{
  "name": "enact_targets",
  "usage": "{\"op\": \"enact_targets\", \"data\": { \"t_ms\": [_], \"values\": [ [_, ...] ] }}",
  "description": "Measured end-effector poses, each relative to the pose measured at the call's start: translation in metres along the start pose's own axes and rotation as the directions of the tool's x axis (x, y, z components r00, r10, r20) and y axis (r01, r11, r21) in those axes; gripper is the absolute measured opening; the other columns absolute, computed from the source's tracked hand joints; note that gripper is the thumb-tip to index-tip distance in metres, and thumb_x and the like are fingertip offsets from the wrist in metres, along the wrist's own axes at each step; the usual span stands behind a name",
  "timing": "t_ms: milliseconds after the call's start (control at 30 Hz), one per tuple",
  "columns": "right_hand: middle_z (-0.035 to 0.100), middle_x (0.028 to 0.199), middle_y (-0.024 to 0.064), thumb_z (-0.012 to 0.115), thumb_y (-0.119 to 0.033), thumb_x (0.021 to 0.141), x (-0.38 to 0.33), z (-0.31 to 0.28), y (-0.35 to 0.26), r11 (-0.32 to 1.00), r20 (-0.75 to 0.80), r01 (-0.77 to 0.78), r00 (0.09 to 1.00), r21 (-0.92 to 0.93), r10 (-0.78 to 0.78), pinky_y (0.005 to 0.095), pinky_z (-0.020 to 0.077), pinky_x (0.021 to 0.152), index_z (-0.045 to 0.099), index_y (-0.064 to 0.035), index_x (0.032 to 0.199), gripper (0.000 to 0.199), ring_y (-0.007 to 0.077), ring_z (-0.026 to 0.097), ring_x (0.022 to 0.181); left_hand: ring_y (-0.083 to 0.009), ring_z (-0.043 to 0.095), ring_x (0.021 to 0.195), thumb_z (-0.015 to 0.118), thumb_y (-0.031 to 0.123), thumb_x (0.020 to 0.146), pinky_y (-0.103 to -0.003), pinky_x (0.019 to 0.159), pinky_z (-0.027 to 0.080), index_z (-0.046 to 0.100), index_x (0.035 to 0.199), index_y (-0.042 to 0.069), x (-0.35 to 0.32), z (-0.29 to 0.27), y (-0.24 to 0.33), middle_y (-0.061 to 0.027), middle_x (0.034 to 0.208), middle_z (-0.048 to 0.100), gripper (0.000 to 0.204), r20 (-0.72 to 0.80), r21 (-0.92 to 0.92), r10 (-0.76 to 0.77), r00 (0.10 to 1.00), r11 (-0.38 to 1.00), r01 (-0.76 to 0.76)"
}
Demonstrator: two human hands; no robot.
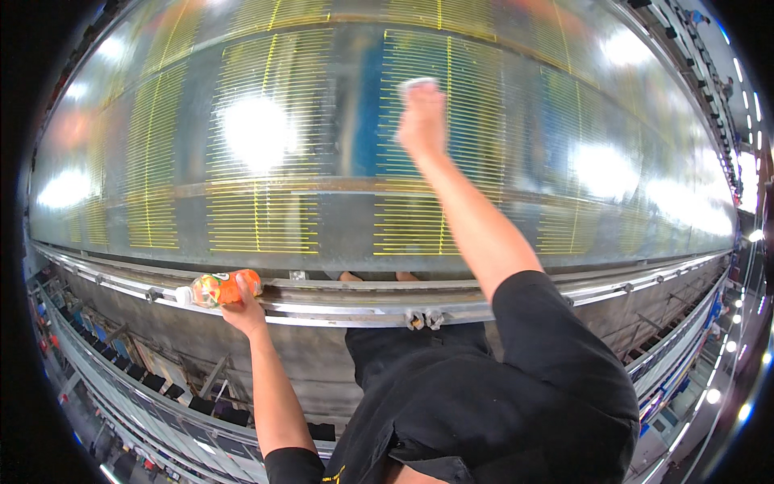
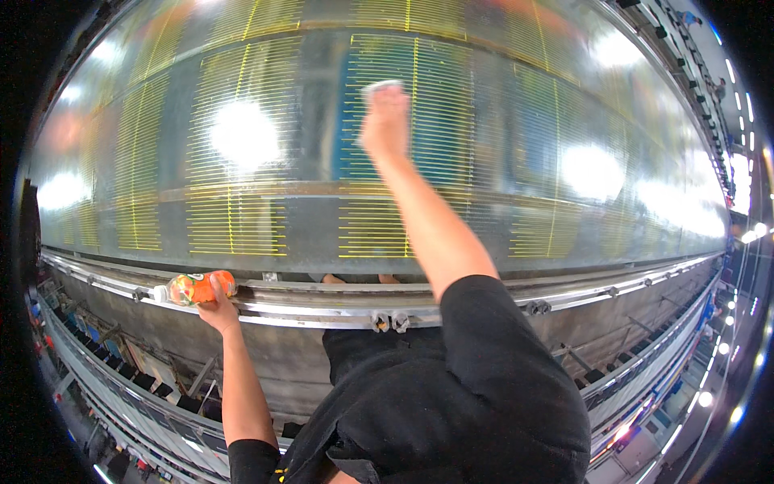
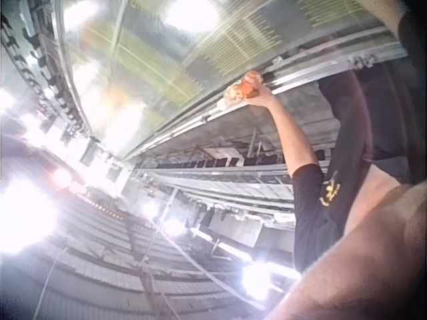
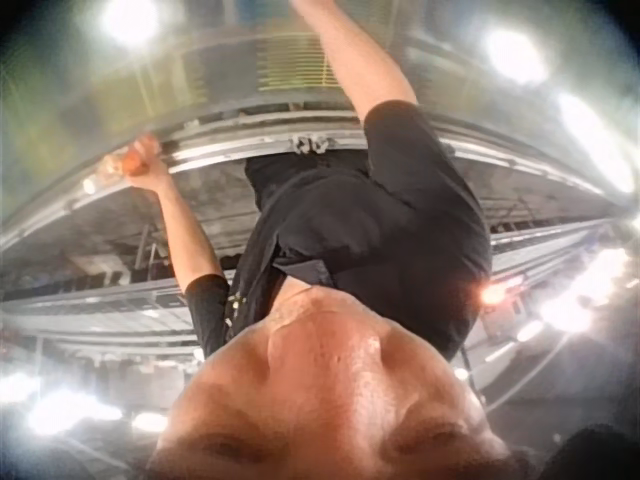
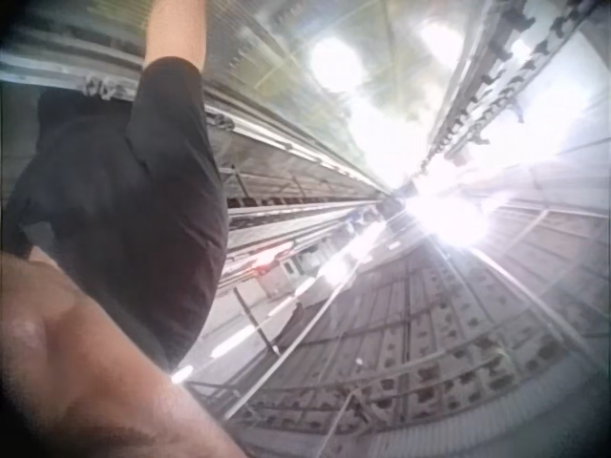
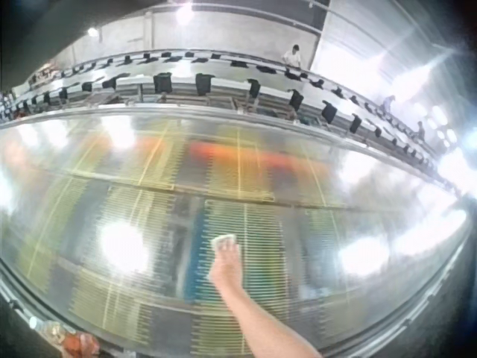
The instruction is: The person wipes a large glass surface with a cloth while holding a spray bottle. They repeatedly spray and wipe the same area in a repetitive motion.
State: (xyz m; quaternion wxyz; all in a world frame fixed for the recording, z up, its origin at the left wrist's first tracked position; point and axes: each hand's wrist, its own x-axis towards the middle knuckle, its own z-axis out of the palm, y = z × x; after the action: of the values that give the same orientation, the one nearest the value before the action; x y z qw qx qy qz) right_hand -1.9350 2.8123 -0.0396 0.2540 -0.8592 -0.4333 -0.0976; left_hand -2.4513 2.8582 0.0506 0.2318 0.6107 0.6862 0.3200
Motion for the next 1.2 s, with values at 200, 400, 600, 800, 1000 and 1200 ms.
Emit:
{"op": "enact_targets", "data": {
  "t_ms": [200,400,600,800,1000,1200],
  "values": [
    [0.06,0.153,0.0162,0.065,-0.005,0.089,-0.018,-0.06,0.051,0.973,0.164,0.168,0.976,-0.159,-0.142,0.0638,0.0282,0.126,0.064,-0.0091,0.144,0.055,0.035,0.05,0.148,-0.023,0.077,0.085,0.083,0.034,0.097,-0.038,0.077,0.06,0.075,0.106,-0.009,-0.006,-0.011,-0.019,-0.0143,0.098,0.081,0.044,-0.042,-0.059,0.005,0.999,0.998,-0.007],
    [0.054,0.152,0.0293,0.057,-0.006,0.095,0.062,-0.018,0.016,0.969,-0.066,-0.211,0.977,-0.126,0.204,0.0567,0.0241,0.129,0.057,0.0068,0.14,0.047,0.0398,0.04,0.153,-0.0216,0.076,0.09,0.082,0.033,0.097,-0.038,0.081,0.058,0.074,0.109,-0.006,0.008,0.004,-0.004,-0.0138,0.104,0.08,0.042,0.061,-0.033,0.002,0.998,0.999,0.0],
    [0.062,0.149,0.0178,0.054,-0.001,0.091,-0.034,-0.02,-0.047,0.859,0.182,0.373,0.873,0.35,-0.453,0.0568,0.0337,0.125,0.065,-0.0027,0.141,0.051,0.0387,0.054,0.144,-0.0223,0.078,0.087,0.081,0.032,0.097,-0.037,0.08,0.059,0.078,0.106,-0.003,-0.004,-0.013,-0.02,-0.0117,0.099,0.082,0.036,-0.023,-0.009,-0.008,1.0,1.0,0.008],
    [0.06,0.149,0.0219,0.058,-0.007,0.093,0.038,-0.064,0.151,0.897,-0.025,-0.202,0.978,-0.394,0.209,0.0561,0.0296,0.126,0.063,-0.0008,0.139,0.047,0.0428,0.052,0.142,-0.0199,0.076,0.092,0.079,0.029,0.1,-0.035,0.085,0.059,0.073,0.11,-0.009,0.002,-0.006,-0.005,-0.0135,0.106,0.08,0.04,0.098,0.006,-0.069,0.993,0.998,0.068],
    [0.056,0.154,0.0251,0.055,-0.011,0.097,-0.053,-0.039,-0.071,0.934,0.297,0.324,0.916,-0.149,-0.271,0.0555,0.0319,0.128,0.06,0.0014,0.144,0.049,0.0396,0.047,0.149,-0.0214,0.077,0.085,0.081,0.031,0.098,-0.037,0.081,0.058,0.078,0.106,-0.003,0.003,-0.005,-0.017,-0.0112,0.098,0.081,0.036,0.026,0.102,-0.018,1.0,0.995,0.015],
    [0.059,0.153,0.0152,0.054,-0.015,0.102,-0.139,-0.116,0.013,0.862,0.371,0.499,0.786,0.09,-0.494,0.0612,0.0314,0.127,0.065,-0.0049,0.142,0.043,0.0392,0.053,0.144,-0.0198,0.077,0.086,0.079,0.031,0.099,-0.035,0.081,0.058,0.079,0.108,-0.003,-0.005,-0.018,-0.02,-0.0109,0.1,0.082,0.035,0.022,-0.015,0.004,1.0,1.0,-0.004]
  ]
}}
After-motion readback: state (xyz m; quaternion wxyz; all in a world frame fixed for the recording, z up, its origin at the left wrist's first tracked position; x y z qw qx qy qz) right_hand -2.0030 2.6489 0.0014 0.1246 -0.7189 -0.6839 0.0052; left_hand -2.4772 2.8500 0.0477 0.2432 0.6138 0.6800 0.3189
